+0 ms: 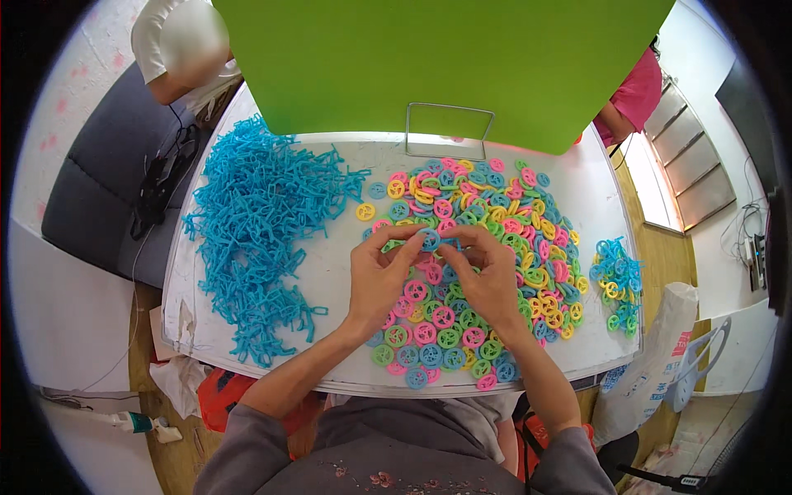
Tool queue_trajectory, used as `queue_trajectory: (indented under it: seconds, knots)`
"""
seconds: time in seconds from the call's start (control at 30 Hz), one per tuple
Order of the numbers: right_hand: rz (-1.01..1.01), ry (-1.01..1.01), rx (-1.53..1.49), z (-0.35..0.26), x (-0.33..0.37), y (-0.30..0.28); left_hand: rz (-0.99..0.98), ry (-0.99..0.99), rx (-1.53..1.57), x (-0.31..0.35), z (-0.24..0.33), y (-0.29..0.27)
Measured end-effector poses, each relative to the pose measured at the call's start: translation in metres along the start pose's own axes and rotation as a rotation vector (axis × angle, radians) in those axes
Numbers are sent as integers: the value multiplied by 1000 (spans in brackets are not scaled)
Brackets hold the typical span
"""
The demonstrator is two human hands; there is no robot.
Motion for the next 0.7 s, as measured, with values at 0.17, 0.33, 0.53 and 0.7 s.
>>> queue_trajectory:
  seconds: [0.17,0.33,0.53,0.7]
  knots:
    - [43,-156,192,4,-4,-6,13,-17,4,5,-1,3]
    - [-29,-462,587,-6,-3,-4,8,20,22,4,-3,1]
    - [-32,-365,602,-4,2,3,-16,-11,89,5,-7,3]
    - [-15,-275,536,1,3,4,4,45,121,7,-7,4]
Point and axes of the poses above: each hand's wrist, its own x-axis away from the middle knuckle, its own y-axis out of the palm, z = x × y, the point moved 5 cm from there along -x, towards the middle knuckle, and after that the axes turned 9 degrees about z, right-handed, at the moved point
